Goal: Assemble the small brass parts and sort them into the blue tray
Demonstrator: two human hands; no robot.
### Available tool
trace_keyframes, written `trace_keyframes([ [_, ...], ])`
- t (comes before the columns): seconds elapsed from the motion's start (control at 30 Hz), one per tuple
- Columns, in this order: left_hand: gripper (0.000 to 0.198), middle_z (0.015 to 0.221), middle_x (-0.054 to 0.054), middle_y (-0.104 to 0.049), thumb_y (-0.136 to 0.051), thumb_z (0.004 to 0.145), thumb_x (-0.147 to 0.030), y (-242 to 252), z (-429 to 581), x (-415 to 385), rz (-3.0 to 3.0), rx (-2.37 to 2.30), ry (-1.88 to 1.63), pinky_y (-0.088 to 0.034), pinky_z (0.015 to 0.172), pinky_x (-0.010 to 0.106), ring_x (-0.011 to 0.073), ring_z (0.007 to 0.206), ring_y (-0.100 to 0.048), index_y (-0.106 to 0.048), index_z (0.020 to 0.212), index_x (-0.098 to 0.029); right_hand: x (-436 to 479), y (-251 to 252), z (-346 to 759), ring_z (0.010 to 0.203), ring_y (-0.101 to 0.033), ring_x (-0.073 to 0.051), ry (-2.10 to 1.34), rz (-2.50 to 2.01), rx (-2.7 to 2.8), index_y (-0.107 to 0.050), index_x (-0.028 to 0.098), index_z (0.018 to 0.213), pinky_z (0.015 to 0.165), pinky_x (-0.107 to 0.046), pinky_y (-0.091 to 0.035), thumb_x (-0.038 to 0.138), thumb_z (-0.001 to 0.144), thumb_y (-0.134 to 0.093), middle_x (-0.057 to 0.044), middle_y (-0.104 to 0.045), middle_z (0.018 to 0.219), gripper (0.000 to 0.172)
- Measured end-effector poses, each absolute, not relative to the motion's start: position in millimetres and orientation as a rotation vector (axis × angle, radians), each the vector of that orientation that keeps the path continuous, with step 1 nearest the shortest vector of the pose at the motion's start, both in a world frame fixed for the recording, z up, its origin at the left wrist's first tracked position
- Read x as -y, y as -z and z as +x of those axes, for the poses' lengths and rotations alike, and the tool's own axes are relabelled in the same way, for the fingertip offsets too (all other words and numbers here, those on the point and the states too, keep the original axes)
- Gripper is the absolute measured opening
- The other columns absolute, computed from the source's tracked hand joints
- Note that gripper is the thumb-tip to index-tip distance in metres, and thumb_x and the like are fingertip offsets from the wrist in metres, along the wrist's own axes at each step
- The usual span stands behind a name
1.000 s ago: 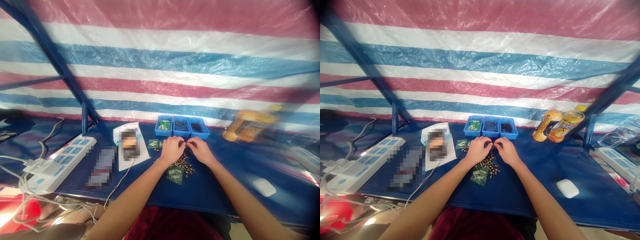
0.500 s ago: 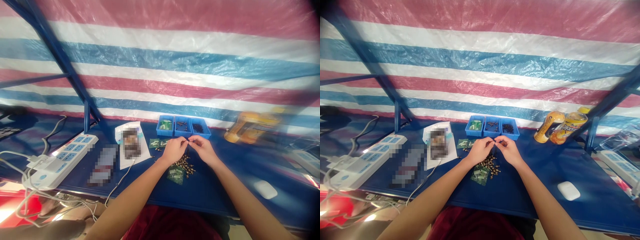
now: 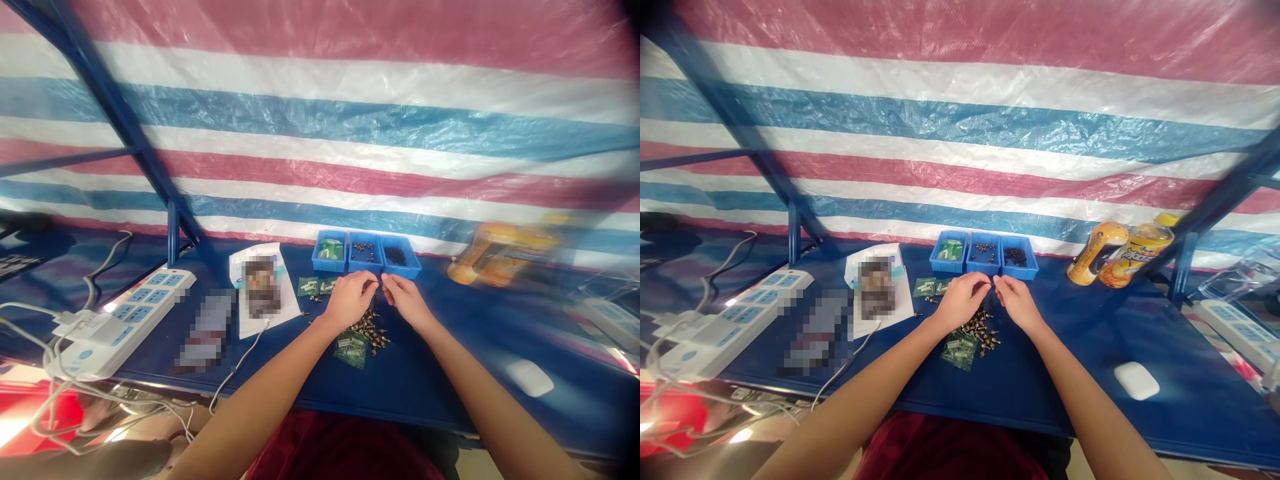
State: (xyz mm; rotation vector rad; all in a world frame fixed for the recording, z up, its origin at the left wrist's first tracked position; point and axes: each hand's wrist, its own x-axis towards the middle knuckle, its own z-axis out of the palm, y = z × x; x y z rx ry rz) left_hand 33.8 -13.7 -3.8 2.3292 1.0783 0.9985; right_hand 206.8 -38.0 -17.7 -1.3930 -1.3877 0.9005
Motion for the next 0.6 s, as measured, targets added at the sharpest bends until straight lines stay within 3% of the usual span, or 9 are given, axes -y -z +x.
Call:
trace_keyframes([
  [0.13, 0.019, 0.09, 0.001, -0.071, -0.048, 0.097, -0.029, 2.8, 34.6, 15.7, 2.324, -1.058, -0.99, -0.048, 0.074, 0.027, 0.0182, 0.086, -0.066, -0.065, 0.094, -0.023, 37.8, 19.0, 207.1, 0.052, -0.042, -0.013, -0.935, -1.347, 1.379, -0.051, 0.02, 0.066, 0.053, -0.028, -0.033, 0.063, 0.089, -0.056, 0.003, -0.047, 0.055, 0.049],
  [0.23, 0.021, 0.09, 0.001, -0.072, -0.047, 0.097, -0.034, 1.8, 35.0, 17.2, 2.272, -1.07, -1.022, -0.049, 0.076, 0.029, 0.0182, 0.083, -0.065, -0.065, 0.102, -0.023, 37.1, 19.5, 207.5, 0.052, -0.041, -0.012, -0.991, -1.298, 1.312, -0.054, 0.02, 0.068, 0.051, -0.027, -0.03, 0.06, 0.087, -0.06, 0.003, -0.046, 0.057, 0.045],
  [0.37, 0.031, 0.112, 0.004, -0.07, -0.038, 0.102, -0.035, -1.5, 33.1, 17.1, 2.115, -1.162, -1.271, -0.047, 0.094, 0.034, 0.0206, 0.102, -0.063, -0.062, 0.116, -0.023, 37.4, 16.3, 209.1, 0.053, -0.04, -0.009, -1.18, -1.098, 1.127, -0.061, 0.02, 0.08, 0.049, -0.024, -0.027, 0.051, 0.084, -0.07, 0.003, -0.051, 0.072, 0.033],
  [0.5, 0.036, 0.112, 0.006, -0.069, -0.032, 0.104, -0.038, -3.6, 30.2, 14.2, 1.994, -1.179, -1.408, -0.046, 0.096, 0.035, 0.0217, 0.107, -0.061, -0.064, 0.109, -0.021, 39.8, 7.7, 212.4, 0.056, -0.039, -0.007, -1.367, -0.864, 0.941, -0.064, 0.023, 0.094, 0.049, -0.022, -0.028, 0.039, 0.079, -0.078, 0.003, -0.049, 0.082, 0.026],
  [0.6, 0.039, 0.106, 0.006, -0.069, -0.031, 0.104, -0.039, -2.1, 30.5, 12.6, 2.004, -1.179, -1.382, -0.046, 0.093, 0.035, 0.022, 0.103, -0.062, -0.066, 0.103, -0.021, 40.3, 3.7, 214.1, 0.056, -0.039, -0.007, -1.45, -0.821, 0.863, -0.062, 0.022, 0.09, 0.048, -0.021, -0.027, 0.039, 0.081, -0.076, 0.003, -0.049, 0.08, 0.024],
])
